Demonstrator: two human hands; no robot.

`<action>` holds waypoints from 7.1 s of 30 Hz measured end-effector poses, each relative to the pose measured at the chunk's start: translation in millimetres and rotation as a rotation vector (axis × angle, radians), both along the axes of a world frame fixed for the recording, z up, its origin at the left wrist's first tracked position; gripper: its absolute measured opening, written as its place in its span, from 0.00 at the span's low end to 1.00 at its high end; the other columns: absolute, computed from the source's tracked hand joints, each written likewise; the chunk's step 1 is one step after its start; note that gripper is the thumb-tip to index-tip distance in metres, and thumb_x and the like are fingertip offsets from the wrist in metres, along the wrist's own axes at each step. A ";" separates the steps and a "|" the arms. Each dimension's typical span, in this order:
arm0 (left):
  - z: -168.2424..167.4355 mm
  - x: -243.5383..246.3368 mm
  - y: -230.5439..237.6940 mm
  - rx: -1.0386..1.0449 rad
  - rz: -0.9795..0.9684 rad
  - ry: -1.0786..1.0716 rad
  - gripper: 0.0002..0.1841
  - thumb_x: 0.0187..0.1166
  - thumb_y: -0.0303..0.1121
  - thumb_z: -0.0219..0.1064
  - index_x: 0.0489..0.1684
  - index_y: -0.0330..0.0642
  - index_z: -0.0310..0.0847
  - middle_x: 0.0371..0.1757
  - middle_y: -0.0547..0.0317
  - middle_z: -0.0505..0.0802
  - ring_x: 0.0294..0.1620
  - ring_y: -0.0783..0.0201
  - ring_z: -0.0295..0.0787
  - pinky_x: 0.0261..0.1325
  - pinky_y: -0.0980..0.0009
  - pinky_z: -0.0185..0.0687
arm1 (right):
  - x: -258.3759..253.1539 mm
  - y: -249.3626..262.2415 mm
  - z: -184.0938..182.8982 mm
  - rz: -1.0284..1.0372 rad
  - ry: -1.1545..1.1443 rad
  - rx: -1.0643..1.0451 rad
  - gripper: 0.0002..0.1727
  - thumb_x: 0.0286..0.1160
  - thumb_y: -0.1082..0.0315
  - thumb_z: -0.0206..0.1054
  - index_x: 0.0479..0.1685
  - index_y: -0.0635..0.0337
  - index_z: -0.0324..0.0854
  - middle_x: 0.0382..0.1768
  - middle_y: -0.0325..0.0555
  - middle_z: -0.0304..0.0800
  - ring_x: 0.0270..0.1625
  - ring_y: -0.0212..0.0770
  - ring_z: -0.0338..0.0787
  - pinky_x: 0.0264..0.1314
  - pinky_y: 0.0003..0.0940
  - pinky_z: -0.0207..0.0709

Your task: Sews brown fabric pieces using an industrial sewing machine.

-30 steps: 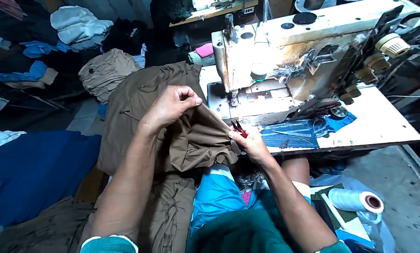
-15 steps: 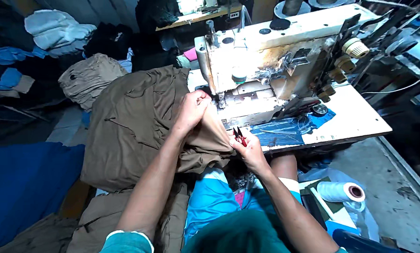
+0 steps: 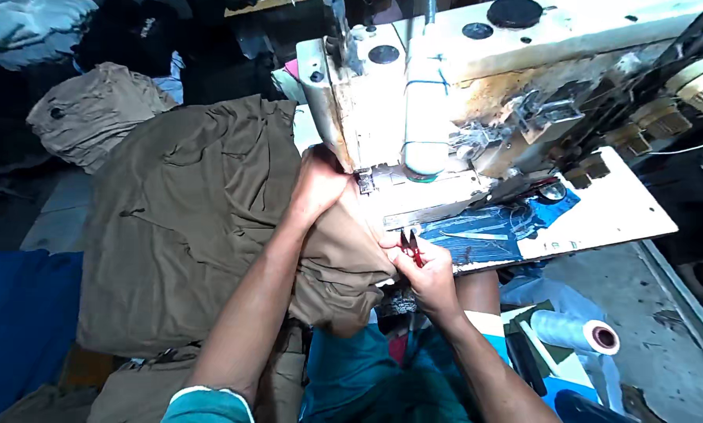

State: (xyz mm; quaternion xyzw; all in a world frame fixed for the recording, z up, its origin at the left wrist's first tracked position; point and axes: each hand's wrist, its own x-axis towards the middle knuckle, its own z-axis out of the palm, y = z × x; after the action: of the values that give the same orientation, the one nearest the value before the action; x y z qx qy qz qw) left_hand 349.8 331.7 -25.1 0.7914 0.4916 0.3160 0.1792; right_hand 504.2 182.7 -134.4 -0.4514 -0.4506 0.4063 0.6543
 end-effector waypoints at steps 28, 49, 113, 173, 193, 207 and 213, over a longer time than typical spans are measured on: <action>-12.0 0.9 20.5 0.029 -0.047 -0.115 0.13 0.67 0.34 0.77 0.45 0.38 0.86 0.42 0.56 0.92 0.48 0.68 0.88 0.56 0.65 0.80 | 3.9 12.2 1.0 0.024 0.060 -0.042 0.08 0.71 0.76 0.71 0.45 0.66 0.92 0.29 0.47 0.90 0.25 0.33 0.83 0.26 0.28 0.78; -19.2 -0.5 24.9 0.090 -0.047 -0.121 0.10 0.69 0.34 0.75 0.42 0.40 0.88 0.42 0.55 0.93 0.48 0.66 0.89 0.56 0.60 0.81 | 1.8 12.6 1.5 0.017 0.050 -0.029 0.08 0.72 0.77 0.70 0.45 0.67 0.92 0.29 0.48 0.91 0.25 0.34 0.84 0.27 0.29 0.78; -127.3 -207.6 -177.4 0.372 0.303 0.109 0.29 0.67 0.54 0.78 0.58 0.41 0.83 0.67 0.47 0.84 0.71 0.52 0.79 0.74 0.54 0.76 | -8.2 3.8 20.2 0.027 -0.267 -0.084 0.06 0.77 0.67 0.74 0.46 0.55 0.94 0.27 0.42 0.93 0.15 0.32 0.77 0.16 0.29 0.69; 81.8 -179.5 -106.4 0.166 -0.438 0.030 0.11 0.65 0.36 0.74 0.45 0.52 0.92 0.49 0.71 0.92 0.49 0.72 0.89 0.52 0.75 0.89 | -2.5 -59.0 2.1 0.339 -0.037 0.046 0.07 0.79 0.70 0.70 0.47 0.65 0.90 0.34 0.40 0.92 0.33 0.26 0.86 0.37 0.23 0.81; 62.0 -137.8 -93.8 0.510 -0.152 0.042 0.11 0.77 0.31 0.69 0.53 0.46 0.92 0.58 0.58 0.89 0.60 0.65 0.86 0.63 0.67 0.83 | -0.7 22.1 8.1 0.198 -0.075 -0.029 0.08 0.79 0.62 0.73 0.40 0.58 0.88 0.17 0.41 0.77 0.16 0.33 0.72 0.19 0.30 0.67; 35.9 -108.3 -92.6 0.383 -0.249 -0.080 0.13 0.81 0.23 0.62 0.57 0.39 0.89 0.58 0.58 0.92 0.59 0.68 0.90 0.65 0.70 0.86 | -1.2 13.8 13.4 0.190 -0.147 0.034 0.10 0.74 0.70 0.76 0.52 0.58 0.91 0.32 0.42 0.91 0.25 0.32 0.82 0.28 0.28 0.79; 44.0 -108.0 -97.8 0.332 -0.247 0.015 0.15 0.79 0.26 0.61 0.59 0.42 0.88 0.57 0.61 0.94 0.56 0.72 0.91 0.62 0.72 0.88 | -1.9 15.8 8.9 0.205 -0.130 0.068 0.11 0.75 0.72 0.75 0.54 0.59 0.90 0.36 0.43 0.93 0.28 0.32 0.85 0.32 0.29 0.82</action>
State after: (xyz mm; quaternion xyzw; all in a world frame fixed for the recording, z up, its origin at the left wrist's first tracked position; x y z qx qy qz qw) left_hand 241.8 233.9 18.9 0.8667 0.3334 0.3624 0.0798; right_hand 502.3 198.5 -125.5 -0.4058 -0.5495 0.4256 0.5935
